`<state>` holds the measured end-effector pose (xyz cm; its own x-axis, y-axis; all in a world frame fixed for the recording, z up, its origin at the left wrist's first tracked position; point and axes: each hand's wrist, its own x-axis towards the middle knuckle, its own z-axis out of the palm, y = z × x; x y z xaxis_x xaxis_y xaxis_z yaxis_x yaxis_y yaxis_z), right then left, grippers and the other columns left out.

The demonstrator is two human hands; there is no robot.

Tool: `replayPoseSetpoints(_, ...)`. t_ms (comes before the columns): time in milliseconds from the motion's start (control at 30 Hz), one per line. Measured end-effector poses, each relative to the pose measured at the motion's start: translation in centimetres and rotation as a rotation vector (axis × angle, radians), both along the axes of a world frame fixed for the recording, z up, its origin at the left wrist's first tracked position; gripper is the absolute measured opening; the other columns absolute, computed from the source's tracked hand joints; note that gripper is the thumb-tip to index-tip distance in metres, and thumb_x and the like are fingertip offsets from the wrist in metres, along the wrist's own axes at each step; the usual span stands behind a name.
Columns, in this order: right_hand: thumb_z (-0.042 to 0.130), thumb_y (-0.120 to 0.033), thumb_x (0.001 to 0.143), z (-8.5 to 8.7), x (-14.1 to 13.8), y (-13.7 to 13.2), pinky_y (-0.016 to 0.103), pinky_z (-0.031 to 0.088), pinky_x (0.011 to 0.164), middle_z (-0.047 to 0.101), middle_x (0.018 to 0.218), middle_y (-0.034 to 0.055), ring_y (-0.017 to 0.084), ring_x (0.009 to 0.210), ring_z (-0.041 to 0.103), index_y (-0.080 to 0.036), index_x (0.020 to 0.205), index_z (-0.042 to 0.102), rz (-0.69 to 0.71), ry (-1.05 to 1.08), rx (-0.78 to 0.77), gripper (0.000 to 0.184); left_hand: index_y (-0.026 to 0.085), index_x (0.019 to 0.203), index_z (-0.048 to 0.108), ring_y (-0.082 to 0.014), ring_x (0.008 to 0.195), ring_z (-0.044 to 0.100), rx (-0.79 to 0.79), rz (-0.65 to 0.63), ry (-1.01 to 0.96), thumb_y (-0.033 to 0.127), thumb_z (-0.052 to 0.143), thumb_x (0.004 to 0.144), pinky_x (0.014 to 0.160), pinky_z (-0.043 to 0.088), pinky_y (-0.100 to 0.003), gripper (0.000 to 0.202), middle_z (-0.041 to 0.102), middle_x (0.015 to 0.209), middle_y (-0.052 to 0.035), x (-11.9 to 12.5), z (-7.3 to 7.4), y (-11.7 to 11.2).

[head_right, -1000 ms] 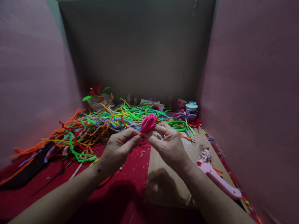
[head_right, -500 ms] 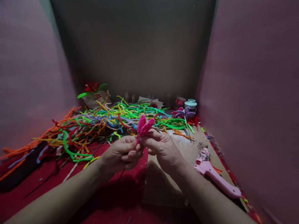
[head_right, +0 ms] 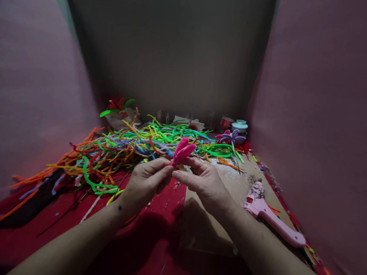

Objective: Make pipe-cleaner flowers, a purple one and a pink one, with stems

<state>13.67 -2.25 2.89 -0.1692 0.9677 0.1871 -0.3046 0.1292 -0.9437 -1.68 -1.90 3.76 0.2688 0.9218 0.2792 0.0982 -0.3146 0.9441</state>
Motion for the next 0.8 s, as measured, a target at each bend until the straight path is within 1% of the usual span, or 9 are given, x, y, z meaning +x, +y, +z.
replayPoseSetpoints(133,0.074,-0.031,0.067,-0.3,0.3,0.1,0.023,0.025,0.047,0.059,0.072,-0.0013,0.008,0.053,0.03,-0.025,0.087,0.074,-0.035,-0.033,0.005,0.021,0.014,0.068,0.061,-0.0043,0.043,0.03,-0.038,0.002,-0.043,0.031,0.058,0.081,0.04,0.023,-0.019,0.021,0.04,0.05,0.0057,0.0,0.5,-0.3)
replayPoseSetpoints(233,0.072,-0.03,0.068,-0.4,0.2,0.2,0.024,0.029,0.049,0.057,0.069,-0.0008,0.009,0.055,0.034,-0.023,0.086,0.074,-0.037,-0.041,0.025,0.019,0.014,0.066,0.059,-0.0036,0.041,0.032,-0.145,-0.073,-0.125,0.032,0.06,0.079,0.038,0.023,-0.017,0.022,0.04,0.049,0.006,0.0,0.6,-0.4)
replayPoseSetpoints(333,0.071,-0.031,0.07,-0.3,0.1,0.2,0.024,0.031,0.05,0.058,0.069,0.0003,0.011,0.058,0.038,-0.022,0.083,0.074,0.035,-0.012,0.015,0.016,0.014,0.066,0.057,-0.0018,0.036,0.032,-0.295,-0.219,-0.268,0.032,0.062,0.079,0.035,0.022,-0.015,0.024,0.045,0.049,0.0056,-0.1,0.3,-0.1)
replayPoseSetpoints(467,0.07,-0.039,0.071,-0.3,-0.2,0.1,0.026,0.034,0.056,0.057,0.061,-0.0012,0.011,0.057,0.042,-0.021,0.074,0.073,0.162,0.061,-0.014,0.018,0.012,0.07,0.06,0.0009,0.028,0.023,-0.544,-0.513,-0.469,0.034,0.064,0.079,0.03,0.02,-0.013,0.025,0.046,0.045,0.0061,-0.3,-0.5,0.4)
replayPoseSetpoints(567,0.072,-0.035,0.07,-0.5,-0.3,0.0,0.028,0.038,0.065,0.057,0.059,-0.0014,0.012,0.059,0.045,-0.02,0.066,0.07,0.156,0.081,0.008,0.016,0.012,0.071,0.061,0.0008,0.026,0.019,-0.662,-0.662,-0.515,0.036,0.067,0.076,0.027,0.02,-0.013,0.025,0.042,0.043,0.0079,-0.3,-0.7,0.6)
replayPoseSetpoints(600,0.072,-0.033,0.07,-0.5,-0.3,0.0,0.028,0.038,0.066,0.058,0.06,-0.0012,0.012,0.061,0.046,-0.02,0.068,0.071,0.129,0.088,0.009,0.013,0.012,0.072,0.061,0.0003,0.026,0.02,-0.652,-0.658,-0.502,0.037,0.066,0.077,0.026,0.022,-0.014,0.026,0.043,0.044,0.0074,-0.2,-0.7,0.5)
replayPoseSetpoints(667,0.072,-0.031,0.071,-0.7,-0.5,0.0,0.028,0.037,0.063,0.06,0.066,-0.0006,0.012,0.062,0.046,-0.021,0.076,0.073,0.061,0.098,0.011,0.011,0.012,0.073,0.061,-0.0011,0.028,0.029,-0.542,-0.558,-0.42,0.038,0.06,0.081,0.029,0.027,-0.015,0.027,0.049,0.049,0.0045,-0.1,-0.5,0.3)
replayPoseSetpoints(733,0.071,-0.031,0.072,-0.7,-0.6,0.0,0.027,0.035,0.061,0.061,0.071,-0.0003,0.013,0.064,0.046,-0.022,0.079,0.073,-0.006,0.084,0.042,0.011,0.012,0.075,0.062,-0.0027,0.035,0.042,-0.342,-0.365,-0.297,0.034,0.059,0.083,0.035,0.035,-0.015,0.024,0.055,0.056,0.0022,0.2,-0.3,-0.2)
replayPoseSetpoints(800,0.069,-0.028,0.075,-0.7,-0.7,-0.2,0.028,0.036,0.063,0.062,0.076,-0.0005,0.013,0.067,0.047,-0.023,0.08,0.074,-0.068,0.055,0.097,0.009,0.012,0.073,0.061,-0.0033,0.041,0.047,-0.148,-0.18,-0.194,0.029,0.061,0.082,0.04,0.038,-0.014,0.019,0.054,0.057,0.003,0.3,-0.2,-0.6)
